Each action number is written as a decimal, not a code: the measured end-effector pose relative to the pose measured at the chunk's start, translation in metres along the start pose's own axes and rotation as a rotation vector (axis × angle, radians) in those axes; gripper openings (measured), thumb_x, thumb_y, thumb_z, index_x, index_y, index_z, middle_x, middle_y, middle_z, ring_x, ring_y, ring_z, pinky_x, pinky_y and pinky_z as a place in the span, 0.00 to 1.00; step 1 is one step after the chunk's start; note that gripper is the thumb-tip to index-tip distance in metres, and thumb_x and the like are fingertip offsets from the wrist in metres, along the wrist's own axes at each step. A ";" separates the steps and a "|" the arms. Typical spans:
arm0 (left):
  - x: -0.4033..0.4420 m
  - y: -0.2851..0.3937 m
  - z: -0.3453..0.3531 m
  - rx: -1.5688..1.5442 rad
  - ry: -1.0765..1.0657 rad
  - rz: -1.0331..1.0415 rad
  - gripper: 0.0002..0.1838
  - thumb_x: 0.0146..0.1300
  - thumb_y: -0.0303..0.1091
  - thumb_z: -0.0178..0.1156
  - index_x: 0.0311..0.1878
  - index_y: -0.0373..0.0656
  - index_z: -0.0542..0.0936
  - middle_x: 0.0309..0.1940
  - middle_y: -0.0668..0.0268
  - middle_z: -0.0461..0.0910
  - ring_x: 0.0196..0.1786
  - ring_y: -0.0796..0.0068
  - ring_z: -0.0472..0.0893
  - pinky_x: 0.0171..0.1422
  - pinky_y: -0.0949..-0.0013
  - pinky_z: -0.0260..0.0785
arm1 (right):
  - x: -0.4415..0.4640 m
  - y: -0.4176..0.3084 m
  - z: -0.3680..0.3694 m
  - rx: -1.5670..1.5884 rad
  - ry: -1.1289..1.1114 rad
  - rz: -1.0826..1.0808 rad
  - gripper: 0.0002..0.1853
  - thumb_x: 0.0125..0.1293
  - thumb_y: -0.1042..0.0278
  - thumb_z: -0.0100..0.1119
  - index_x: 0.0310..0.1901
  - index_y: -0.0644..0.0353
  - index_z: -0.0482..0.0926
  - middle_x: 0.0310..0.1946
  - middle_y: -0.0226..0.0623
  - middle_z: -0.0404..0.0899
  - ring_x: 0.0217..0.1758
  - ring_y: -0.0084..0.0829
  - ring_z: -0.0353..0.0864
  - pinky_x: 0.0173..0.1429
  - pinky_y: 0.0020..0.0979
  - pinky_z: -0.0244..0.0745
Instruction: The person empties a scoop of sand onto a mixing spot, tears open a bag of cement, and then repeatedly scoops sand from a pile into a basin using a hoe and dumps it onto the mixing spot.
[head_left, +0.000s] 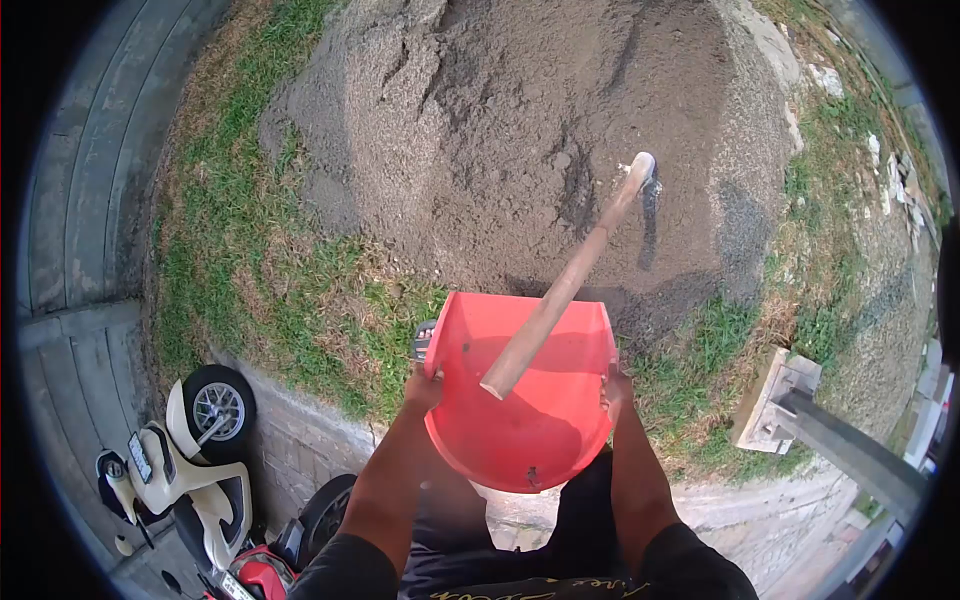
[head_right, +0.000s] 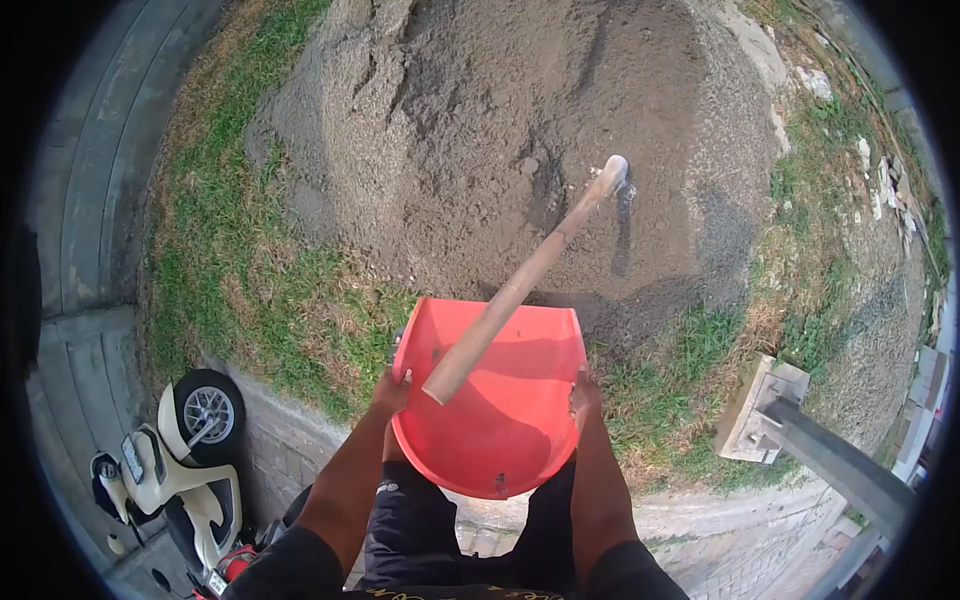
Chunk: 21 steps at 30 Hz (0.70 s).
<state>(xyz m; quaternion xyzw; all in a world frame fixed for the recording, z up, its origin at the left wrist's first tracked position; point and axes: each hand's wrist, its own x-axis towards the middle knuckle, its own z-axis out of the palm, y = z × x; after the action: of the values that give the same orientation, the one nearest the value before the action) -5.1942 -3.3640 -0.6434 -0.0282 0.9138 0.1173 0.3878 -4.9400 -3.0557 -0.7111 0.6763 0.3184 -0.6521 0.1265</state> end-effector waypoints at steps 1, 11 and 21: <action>0.026 -0.009 0.003 0.008 -0.013 0.011 0.27 0.62 0.48 0.59 0.54 0.34 0.69 0.48 0.40 0.77 0.54 0.40 0.76 0.56 0.49 0.70 | -0.005 0.002 0.012 -0.030 0.062 0.016 0.26 0.69 0.35 0.43 0.31 0.52 0.69 0.12 0.25 0.60 0.09 0.22 0.55 0.13 0.28 0.50; 0.145 -0.087 0.058 0.042 -0.101 -0.057 0.26 0.59 0.42 0.59 0.57 0.40 0.69 0.44 0.40 0.79 0.50 0.40 0.79 0.53 0.48 0.72 | 0.102 0.076 0.073 -0.056 0.348 -0.180 0.24 0.68 0.34 0.44 0.35 0.49 0.71 0.12 0.24 0.60 0.08 0.22 0.55 0.12 0.27 0.48; 0.216 -0.035 0.055 -0.267 -0.048 0.188 0.32 0.61 0.42 0.62 0.61 0.31 0.63 0.50 0.40 0.73 0.53 0.39 0.75 0.58 0.53 0.70 | 0.155 -0.021 0.099 -0.037 0.235 -0.183 0.24 0.69 0.34 0.42 0.41 0.49 0.73 0.19 0.32 0.70 0.13 0.27 0.66 0.17 0.31 0.62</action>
<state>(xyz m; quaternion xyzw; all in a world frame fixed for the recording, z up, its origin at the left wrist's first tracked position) -5.3014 -3.3762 -0.8421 0.0090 0.8792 0.2739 0.3896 -5.0400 -3.0567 -0.8665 0.7137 0.4035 -0.5711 0.0408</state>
